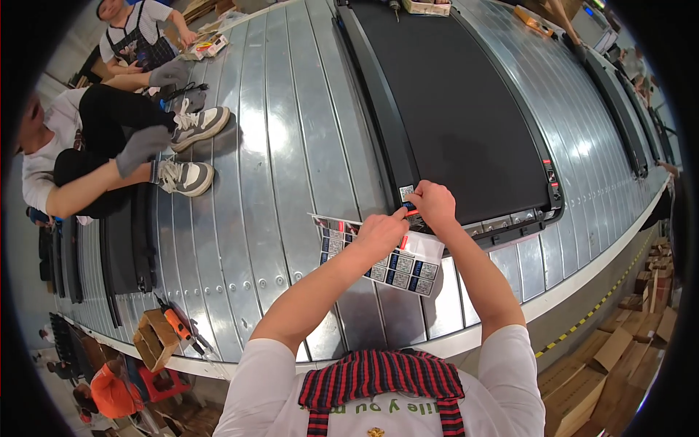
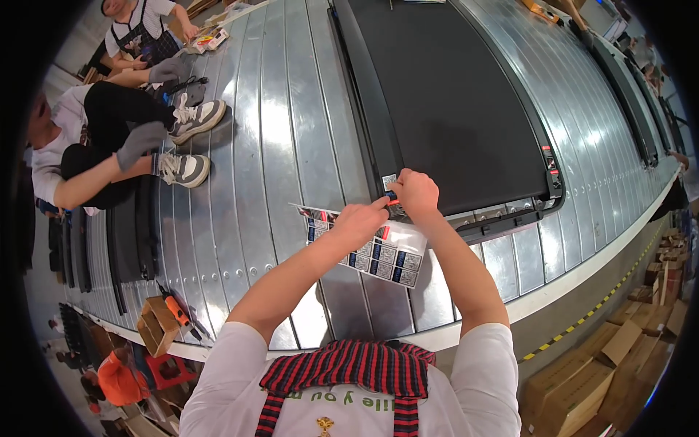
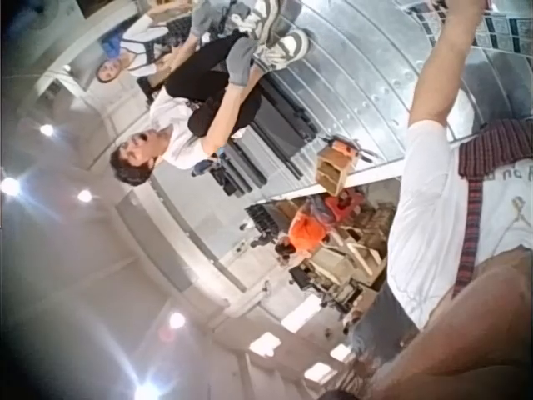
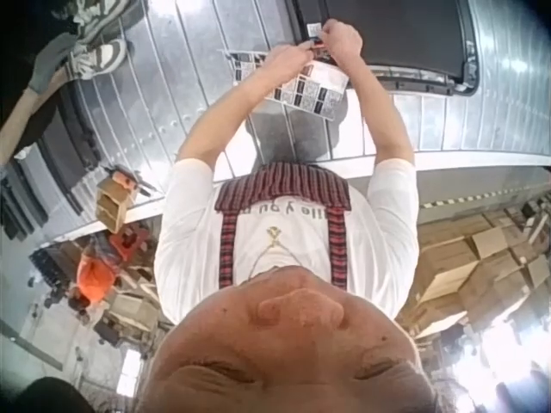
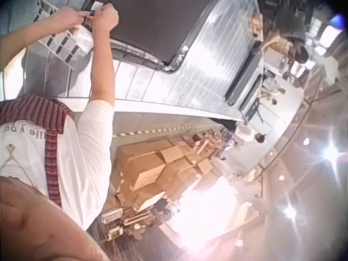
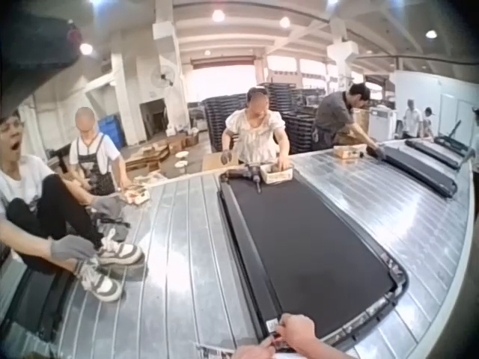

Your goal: Apply product labels and warning stickers to treadmills on an assembly line.

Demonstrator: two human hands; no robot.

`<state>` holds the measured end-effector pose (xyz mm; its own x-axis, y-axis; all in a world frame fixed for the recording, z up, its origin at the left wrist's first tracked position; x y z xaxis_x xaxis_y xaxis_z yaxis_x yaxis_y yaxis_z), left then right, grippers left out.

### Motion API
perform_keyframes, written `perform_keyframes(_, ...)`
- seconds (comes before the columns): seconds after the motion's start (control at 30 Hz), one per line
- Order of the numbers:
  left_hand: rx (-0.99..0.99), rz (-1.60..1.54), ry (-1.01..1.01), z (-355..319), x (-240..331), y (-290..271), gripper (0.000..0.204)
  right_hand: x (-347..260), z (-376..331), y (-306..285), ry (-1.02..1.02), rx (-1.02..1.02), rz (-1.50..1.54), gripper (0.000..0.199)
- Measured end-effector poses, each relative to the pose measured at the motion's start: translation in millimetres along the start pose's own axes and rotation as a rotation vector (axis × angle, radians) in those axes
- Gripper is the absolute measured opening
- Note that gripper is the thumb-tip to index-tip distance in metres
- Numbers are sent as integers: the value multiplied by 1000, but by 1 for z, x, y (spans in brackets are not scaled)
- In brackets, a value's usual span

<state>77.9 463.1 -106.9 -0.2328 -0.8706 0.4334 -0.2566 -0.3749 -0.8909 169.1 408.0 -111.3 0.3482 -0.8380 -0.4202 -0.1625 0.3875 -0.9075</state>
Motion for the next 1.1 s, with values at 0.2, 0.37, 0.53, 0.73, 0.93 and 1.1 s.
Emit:
perform_keyframes(0.2,9,-48,80,-32,-14,-13,12,-59,-47,-11,-611,309,-230,27)
perform_keyframes(0.37,-1,-114,-171,-135,-58,-57,15,-67,-72,7,-598,289,-280,31)
perform_keyframes(0.53,532,-1517,-527,-222,-83,-67,26,-65,-36,8,-444,203,-447,41)
perform_keyframes(0.73,813,-1743,-511,-274,-78,-41,33,-94,-70,11,-219,-316,502,53)
perform_keyframes(0.93,894,-1824,-491,-314,-65,-19,32,-143,-203,6,-128,-541,1116,34)
perform_keyframes(1.1,826,-1819,-433,-310,-36,-8,33,-120,-248,9,29,-557,1130,21)
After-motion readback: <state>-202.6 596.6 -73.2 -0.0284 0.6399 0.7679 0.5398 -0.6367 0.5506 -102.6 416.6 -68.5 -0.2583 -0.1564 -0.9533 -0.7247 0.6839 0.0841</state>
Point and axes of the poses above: each hand's wrist, its own z-axis towards the middle knuckle, its own y-axis out of the palm, x = y × z, the point moved 10 cm from there along z, towards the middle knuckle, and after that the axes turned 6 degrees about -z, right-handed, at the moved point
